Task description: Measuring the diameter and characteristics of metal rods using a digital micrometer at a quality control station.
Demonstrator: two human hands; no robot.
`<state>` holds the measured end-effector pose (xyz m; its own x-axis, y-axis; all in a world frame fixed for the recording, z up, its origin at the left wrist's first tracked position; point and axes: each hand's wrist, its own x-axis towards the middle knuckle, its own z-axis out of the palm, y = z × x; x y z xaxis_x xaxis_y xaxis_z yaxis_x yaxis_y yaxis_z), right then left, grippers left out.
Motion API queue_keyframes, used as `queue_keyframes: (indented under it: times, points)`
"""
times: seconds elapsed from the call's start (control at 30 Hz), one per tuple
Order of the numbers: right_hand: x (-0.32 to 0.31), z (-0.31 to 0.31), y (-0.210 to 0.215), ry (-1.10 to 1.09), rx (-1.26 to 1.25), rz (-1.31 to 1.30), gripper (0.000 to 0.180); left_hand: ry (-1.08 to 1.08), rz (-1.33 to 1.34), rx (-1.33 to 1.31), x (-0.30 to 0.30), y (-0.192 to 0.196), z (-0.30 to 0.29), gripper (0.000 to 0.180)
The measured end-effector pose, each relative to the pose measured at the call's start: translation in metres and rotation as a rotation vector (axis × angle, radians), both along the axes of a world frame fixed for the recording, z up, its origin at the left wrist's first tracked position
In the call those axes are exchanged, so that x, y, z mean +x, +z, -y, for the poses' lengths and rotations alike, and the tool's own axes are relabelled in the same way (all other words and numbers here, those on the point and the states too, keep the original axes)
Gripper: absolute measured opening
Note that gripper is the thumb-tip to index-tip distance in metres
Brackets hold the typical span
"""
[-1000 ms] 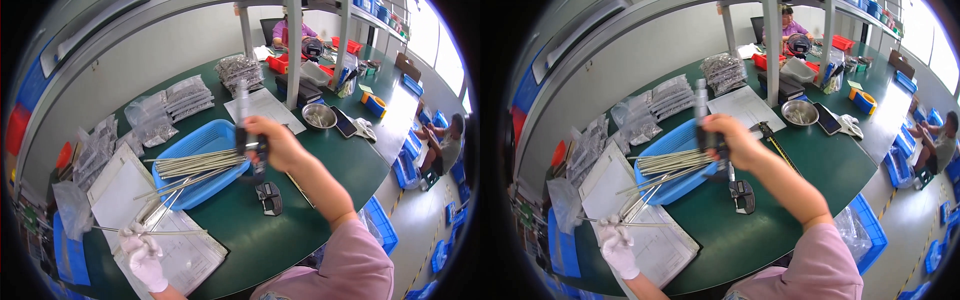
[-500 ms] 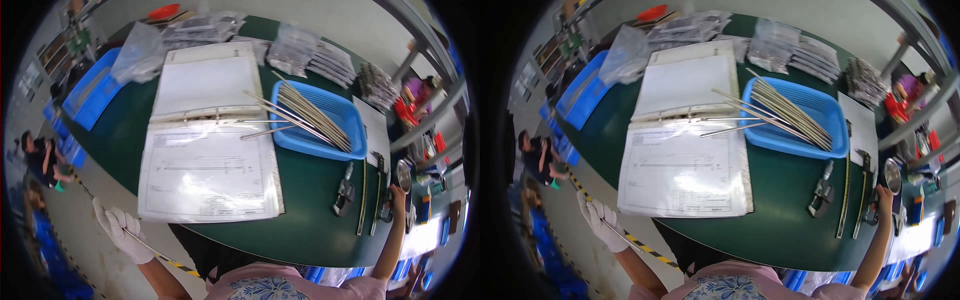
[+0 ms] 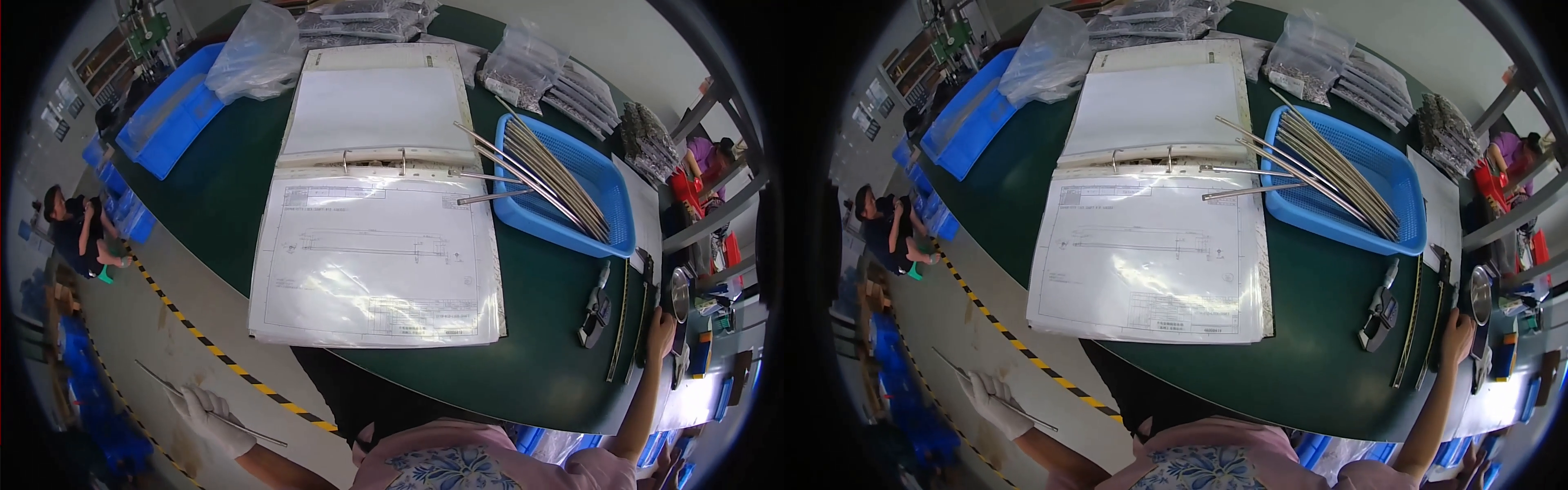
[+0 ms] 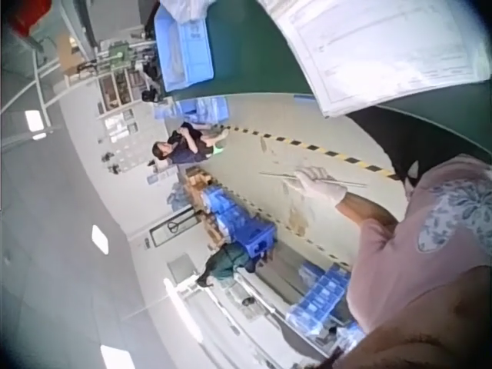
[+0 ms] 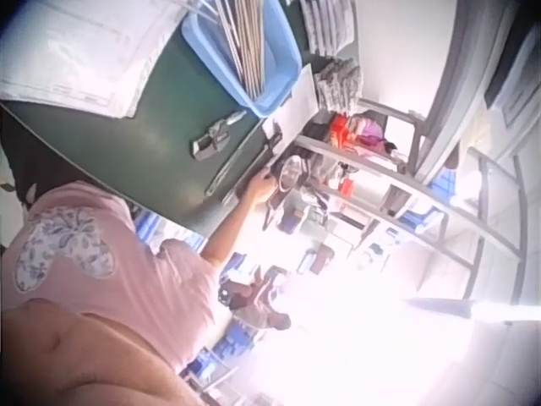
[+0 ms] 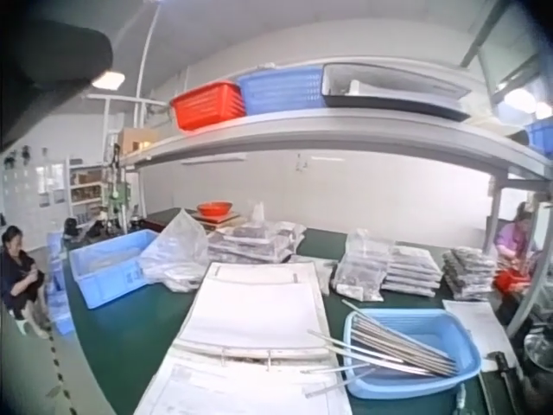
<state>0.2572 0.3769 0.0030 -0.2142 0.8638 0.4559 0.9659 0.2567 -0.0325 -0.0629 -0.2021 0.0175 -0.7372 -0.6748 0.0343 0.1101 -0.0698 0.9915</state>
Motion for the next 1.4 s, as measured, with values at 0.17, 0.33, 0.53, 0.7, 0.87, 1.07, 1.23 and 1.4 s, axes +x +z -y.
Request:
queue_keyframes:
  times: [0.17,0.33,0.53,0.7,0.87,1.07,1.23,1.4]
  points:
    - [-0.056,0.039,0.042,0.413,0.039,-0.223,0.027,-0.268,-0.203,0.423,-0.006,-0.009,0.021,0.034]
    - [-0.177,0.189,0.083,1.315,-1.051,-0.746,0.018,-0.335,-0.282,0.769,-0.009,-0.037,0.036,0.022]
    - [-0.243,0.319,0.14,1.907,-2.359,-0.667,0.011,-0.362,-0.201,1.015,0.006,-0.052,0.048,0.014]
    - [-0.241,0.35,0.152,1.492,-3.187,-0.373,0.02,-0.29,-0.138,0.98,0.024,-0.051,0.052,0.013]
    - [-0.241,0.354,0.145,1.359,-3.501,-1.384,0.011,-0.253,-0.116,0.967,0.028,-0.051,0.054,0.018]
    - [-0.244,0.327,0.157,1.639,-2.947,0.02,0.013,-0.243,-0.077,0.963,0.018,-0.044,0.038,0.026]
    - [-0.235,0.346,0.132,1.563,-3.396,-0.89,0.015,-0.108,0.031,0.873,0.007,-0.038,0.02,0.034]
    - [-0.228,0.361,0.123,1.734,-3.278,-1.305,0.023,-0.36,-0.081,1.005,0.008,-0.051,0.024,0.023]
